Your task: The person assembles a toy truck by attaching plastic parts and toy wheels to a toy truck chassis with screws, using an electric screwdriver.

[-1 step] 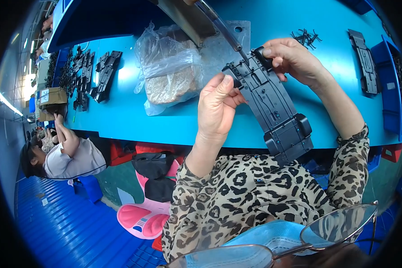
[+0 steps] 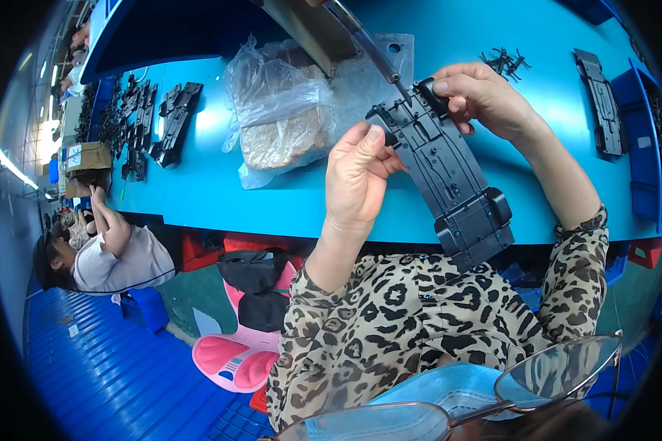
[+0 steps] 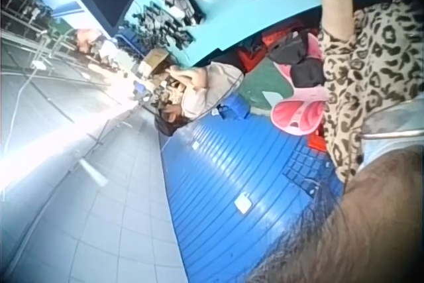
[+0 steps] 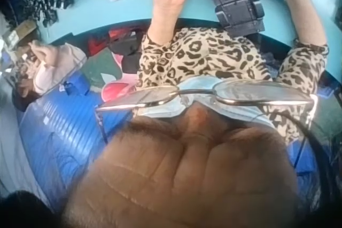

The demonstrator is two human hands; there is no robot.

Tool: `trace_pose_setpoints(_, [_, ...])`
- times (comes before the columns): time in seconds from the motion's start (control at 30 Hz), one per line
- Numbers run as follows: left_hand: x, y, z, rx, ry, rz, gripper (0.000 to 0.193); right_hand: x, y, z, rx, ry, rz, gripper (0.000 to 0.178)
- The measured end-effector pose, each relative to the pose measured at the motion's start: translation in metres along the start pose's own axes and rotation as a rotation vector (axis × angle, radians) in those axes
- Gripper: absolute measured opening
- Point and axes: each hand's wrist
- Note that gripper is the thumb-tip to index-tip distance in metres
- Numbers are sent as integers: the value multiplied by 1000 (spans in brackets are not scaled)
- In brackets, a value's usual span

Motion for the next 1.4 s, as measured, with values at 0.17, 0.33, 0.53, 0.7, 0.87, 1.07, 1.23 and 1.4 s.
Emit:
trace_pose_setpoints(0.17, [-22,11,14,31,-66,15,24,-13,11,-17,-313,252,-52,29])
trace_pose_setpoints(0.33, [-50,53,34,-30,-102,125,23,-71,-27,-33,52,401,-782,18])
trace_pose_setpoints(0.53, [-71,95,100,-172,-366,266,25,-89,-78,-9,466,352,-1201,37])
trace_pose_setpoints(0.7, [-30,156,175,-85,-714,297,25,-95,-97,-12,672,339,-1333,35])
trace_pose_setpoints(0.87, [18,224,246,-109,-865,510,28,-100,-106,-13,732,419,-1334,38])
trace_pose_setpoints(1.07, [56,230,240,-20,-771,637,46,-106,-95,-24,763,391,-1182,28])
trace_pose_setpoints(1.23, [26,206,205,2,-743,659,39,-105,-81,-16,700,385,-1210,16])
trace_pose_setpoints(1.4, [-1,138,143,81,-710,499,31,-110,-65,-15,633,460,-1071,15])
Point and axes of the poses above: each hand's wrist, its own x-axis towards the middle knuckle, its own y-axis out of the back of the hand, z = x × y, and after that the axes turned 10 degrees about z, right-handed
